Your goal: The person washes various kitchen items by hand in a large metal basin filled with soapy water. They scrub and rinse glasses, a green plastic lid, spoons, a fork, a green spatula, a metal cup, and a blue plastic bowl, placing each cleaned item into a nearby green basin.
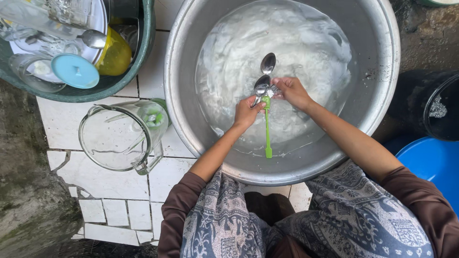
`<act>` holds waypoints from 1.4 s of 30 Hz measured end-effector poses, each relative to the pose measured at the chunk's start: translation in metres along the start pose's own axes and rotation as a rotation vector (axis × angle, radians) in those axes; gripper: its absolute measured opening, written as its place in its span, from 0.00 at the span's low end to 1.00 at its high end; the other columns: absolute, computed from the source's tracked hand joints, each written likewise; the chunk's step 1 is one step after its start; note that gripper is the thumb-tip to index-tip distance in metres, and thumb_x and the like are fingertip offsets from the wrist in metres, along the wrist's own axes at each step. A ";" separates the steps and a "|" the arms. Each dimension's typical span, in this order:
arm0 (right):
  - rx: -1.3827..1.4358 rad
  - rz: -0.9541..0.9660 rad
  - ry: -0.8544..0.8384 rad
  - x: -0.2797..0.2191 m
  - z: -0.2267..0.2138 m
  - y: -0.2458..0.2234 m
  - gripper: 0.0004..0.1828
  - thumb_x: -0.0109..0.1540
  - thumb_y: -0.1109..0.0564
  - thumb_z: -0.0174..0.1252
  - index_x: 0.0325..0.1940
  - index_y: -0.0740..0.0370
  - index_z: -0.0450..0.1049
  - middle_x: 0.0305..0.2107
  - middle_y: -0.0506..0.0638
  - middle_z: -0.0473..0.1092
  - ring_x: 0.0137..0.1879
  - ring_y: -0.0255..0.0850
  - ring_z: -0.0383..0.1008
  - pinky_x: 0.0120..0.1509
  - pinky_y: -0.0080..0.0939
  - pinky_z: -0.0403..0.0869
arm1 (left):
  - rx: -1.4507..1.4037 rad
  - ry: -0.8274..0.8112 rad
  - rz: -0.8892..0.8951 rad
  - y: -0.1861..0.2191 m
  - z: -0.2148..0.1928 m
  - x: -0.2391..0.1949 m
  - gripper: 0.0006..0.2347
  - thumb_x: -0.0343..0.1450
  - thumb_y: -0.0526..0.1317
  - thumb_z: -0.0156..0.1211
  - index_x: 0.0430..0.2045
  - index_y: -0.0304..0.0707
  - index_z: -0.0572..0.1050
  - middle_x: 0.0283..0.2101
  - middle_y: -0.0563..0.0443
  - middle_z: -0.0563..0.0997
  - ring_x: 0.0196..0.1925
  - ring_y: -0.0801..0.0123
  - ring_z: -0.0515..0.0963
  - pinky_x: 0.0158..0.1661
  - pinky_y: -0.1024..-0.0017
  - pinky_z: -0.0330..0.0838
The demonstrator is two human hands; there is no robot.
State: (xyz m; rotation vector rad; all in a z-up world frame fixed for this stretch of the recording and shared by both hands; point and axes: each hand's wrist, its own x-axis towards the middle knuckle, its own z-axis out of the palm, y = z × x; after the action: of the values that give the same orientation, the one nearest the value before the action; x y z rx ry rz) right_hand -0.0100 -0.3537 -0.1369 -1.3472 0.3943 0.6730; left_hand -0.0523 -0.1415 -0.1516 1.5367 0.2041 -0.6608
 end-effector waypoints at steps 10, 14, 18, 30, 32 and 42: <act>-0.240 -0.103 -0.049 -0.003 -0.008 -0.007 0.14 0.71 0.54 0.50 0.49 0.68 0.74 0.35 0.49 0.75 0.39 0.35 0.80 0.44 0.36 0.78 | -0.024 0.006 0.018 0.007 0.004 -0.004 0.09 0.71 0.31 0.61 0.44 0.26 0.78 0.36 0.48 0.86 0.34 0.73 0.86 0.34 0.74 0.83; -0.733 -0.137 0.001 -0.003 -0.007 -0.018 0.14 0.72 0.60 0.50 0.41 0.74 0.74 0.28 0.60 0.73 0.35 0.43 0.78 0.39 0.44 0.75 | 0.193 0.029 0.028 0.030 -0.003 -0.015 0.06 0.73 0.32 0.63 0.38 0.24 0.77 0.32 0.44 0.86 0.33 0.69 0.89 0.31 0.73 0.78; -0.699 -0.214 -0.071 -0.014 -0.002 -0.036 0.13 0.69 0.59 0.46 0.36 0.73 0.69 0.24 0.59 0.76 0.30 0.46 0.81 0.37 0.47 0.78 | 0.314 0.023 0.026 0.048 -0.003 -0.022 0.06 0.73 0.35 0.62 0.37 0.27 0.78 0.29 0.44 0.85 0.30 0.69 0.89 0.31 0.73 0.76; -0.523 -0.114 0.244 0.011 -0.031 0.006 0.14 0.72 0.57 0.47 0.47 0.72 0.72 0.28 0.55 0.76 0.33 0.45 0.81 0.41 0.49 0.81 | 0.307 0.087 -0.026 0.045 -0.001 -0.021 0.05 0.73 0.35 0.62 0.35 0.29 0.77 0.26 0.46 0.83 0.25 0.72 0.86 0.27 0.72 0.70; -0.283 -0.179 0.096 0.013 -0.054 0.008 0.14 0.67 0.64 0.51 0.55 0.71 0.74 0.32 0.53 0.73 0.35 0.40 0.74 0.53 0.48 0.81 | 0.267 0.087 -0.005 0.034 -0.002 -0.018 0.06 0.72 0.34 0.62 0.37 0.30 0.77 0.28 0.48 0.83 0.26 0.72 0.87 0.27 0.73 0.70; 0.208 0.170 -0.193 -0.010 0.006 -0.016 0.13 0.65 0.57 0.61 0.52 0.64 0.73 0.45 0.50 0.75 0.51 0.38 0.78 0.58 0.43 0.79 | -0.221 -0.203 -0.241 0.003 -0.002 -0.005 0.14 0.76 0.33 0.49 0.56 0.40 0.71 0.49 0.51 0.82 0.44 0.74 0.86 0.37 0.77 0.74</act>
State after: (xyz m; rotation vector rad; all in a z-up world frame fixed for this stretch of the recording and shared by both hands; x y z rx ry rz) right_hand -0.0083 -0.3515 -0.1174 -1.0488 0.4138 0.8710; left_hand -0.0542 -0.1388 -0.1470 1.2345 0.3011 -0.9479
